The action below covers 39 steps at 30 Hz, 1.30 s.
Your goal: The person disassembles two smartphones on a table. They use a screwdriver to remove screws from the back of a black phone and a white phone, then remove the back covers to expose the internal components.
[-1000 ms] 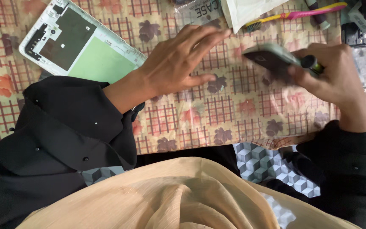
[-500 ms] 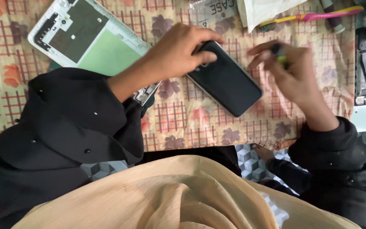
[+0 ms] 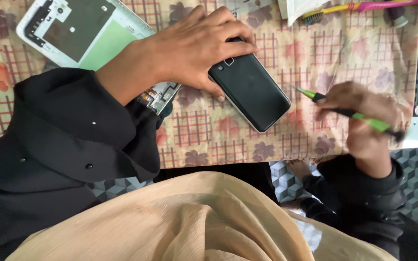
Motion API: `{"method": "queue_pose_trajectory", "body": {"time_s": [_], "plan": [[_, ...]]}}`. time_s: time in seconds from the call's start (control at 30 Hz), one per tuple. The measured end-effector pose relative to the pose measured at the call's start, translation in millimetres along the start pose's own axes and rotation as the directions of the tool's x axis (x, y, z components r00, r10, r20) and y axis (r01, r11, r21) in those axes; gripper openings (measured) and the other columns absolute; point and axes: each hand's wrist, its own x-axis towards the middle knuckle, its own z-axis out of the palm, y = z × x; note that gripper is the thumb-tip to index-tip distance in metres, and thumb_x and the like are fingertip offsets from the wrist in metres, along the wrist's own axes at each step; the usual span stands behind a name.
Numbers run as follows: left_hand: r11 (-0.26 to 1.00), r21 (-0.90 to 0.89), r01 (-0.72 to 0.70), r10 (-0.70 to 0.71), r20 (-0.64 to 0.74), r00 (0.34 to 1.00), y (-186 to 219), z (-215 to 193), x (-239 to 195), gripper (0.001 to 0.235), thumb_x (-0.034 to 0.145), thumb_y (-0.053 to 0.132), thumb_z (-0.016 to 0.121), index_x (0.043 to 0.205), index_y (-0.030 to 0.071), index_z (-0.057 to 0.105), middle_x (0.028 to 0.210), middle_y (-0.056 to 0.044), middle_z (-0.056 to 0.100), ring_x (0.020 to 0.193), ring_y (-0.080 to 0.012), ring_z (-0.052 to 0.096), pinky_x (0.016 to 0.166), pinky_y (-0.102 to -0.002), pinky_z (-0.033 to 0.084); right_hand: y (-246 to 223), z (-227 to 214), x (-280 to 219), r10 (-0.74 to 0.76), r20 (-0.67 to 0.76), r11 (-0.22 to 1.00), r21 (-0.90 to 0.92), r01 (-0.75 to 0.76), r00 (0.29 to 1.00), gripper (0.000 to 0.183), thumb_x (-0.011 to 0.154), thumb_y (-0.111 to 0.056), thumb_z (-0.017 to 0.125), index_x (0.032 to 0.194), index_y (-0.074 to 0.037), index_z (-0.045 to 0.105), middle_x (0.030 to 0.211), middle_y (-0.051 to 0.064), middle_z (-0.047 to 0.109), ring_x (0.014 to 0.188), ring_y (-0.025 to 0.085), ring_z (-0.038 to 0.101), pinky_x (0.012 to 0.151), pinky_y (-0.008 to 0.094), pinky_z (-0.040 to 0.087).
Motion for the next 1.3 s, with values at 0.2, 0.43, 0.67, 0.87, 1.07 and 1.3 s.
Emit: {"method": "queue_pose_trajectory", "body": {"time_s": [0.2,0.43,0.67,0.87,1.07,1.3], "plan": [[0.997,0.056,-0.06,0.069,-0.171,0.983,-1.5,0.3,6.2,0.068,0.08,0.033,0.08,0.145,0.021,0.063,0.156,-0.007,0.052,0.144,-0.026,0.044,0.112,-0.057,0.036,-25.0,14.6,-16.7,0.087,0.17,0.972,-0.231,-0.046,0.982,0.042,0.112,-0.045,0.046,0.106,-0.009,0.068,0.1,0.012,0.07,0.097,0.024,0.071,0.081,0.037,0.058],[0.99,-0.13,0.049,-0.056,-0.051,0.997,-11.7,2.6,-0.6,0.071,0.088,0.033,0.082,0.151,0.019,0.054,0.159,-0.022,0.036,0.145,-0.0394,0.037,0.117,-0.053,0.033,-35.8,30.2,-16.4,-0.016,0.291,0.884,-0.443,0.15,0.957,0.037,0.096,-0.017,0.052,0.119,0.008,0.066,0.106,0.018,0.069,0.105,0.034,0.066,0.094,0.05,0.054],[0.996,-0.073,0.059,-0.067,-0.107,0.992,-8.3,15.9,1.7,0.111,0.06,0.066,0.093,0.152,0.017,0.053,0.158,-0.02,0.038,0.146,-0.0396,0.036,0.116,-0.058,0.032,-50.5,39.0,-5.1,-0.038,0.366,0.858,-0.465,0.218,0.93,0.039,0.084,-0.005,0.064,0.121,0.007,0.066,0.111,0.017,0.069,0.105,0.036,0.066,0.093,0.05,0.055],[0.992,-0.096,0.08,-0.093,-0.139,0.986,-6.9,21.0,1.2,0.107,0.06,0.066,0.094,0.147,0.015,0.057,0.152,-0.018,0.043,0.141,-0.0388,0.041,0.112,-0.057,0.038,-48.6,44.7,-2.9,-0.069,0.396,0.822,-0.497,0.277,0.916,0.041,0.082,-0.004,0.068,0.122,0.005,0.067,0.113,0.017,0.068,0.106,0.035,0.066,0.095,0.051,0.056],[0.998,-0.061,0.034,-0.045,-0.186,0.982,-8.1,20.5,-0.8,0.103,0.065,0.066,0.094,0.147,0.014,0.058,0.151,-0.018,0.045,0.14,-0.0379,0.044,0.11,-0.056,0.041,-49.5,46.6,-1.6,-0.059,0.404,0.82,-0.502,0.275,0.913,0.042,0.082,-0.003,0.067,0.124,0.005,0.066,0.113,0.016,0.068,0.106,0.035,0.066,0.094,0.051,0.056],[0.998,-0.05,0.035,-0.044,-0.197,0.979,-7.5,21.5,0.7,0.104,0.062,0.066,0.095,0.145,0.014,0.058,0.149,-0.018,0.047,0.138,-0.0377,0.046,0.109,-0.056,0.041,-57.3,42.7,0.5,0.022,0.406,0.834,-0.511,0.207,0.914,0.044,0.08,-0.002,0.066,0.123,0.004,0.066,0.11,0.016,0.069,0.104,0.035,0.066,0.092,0.05,0.056]]}}
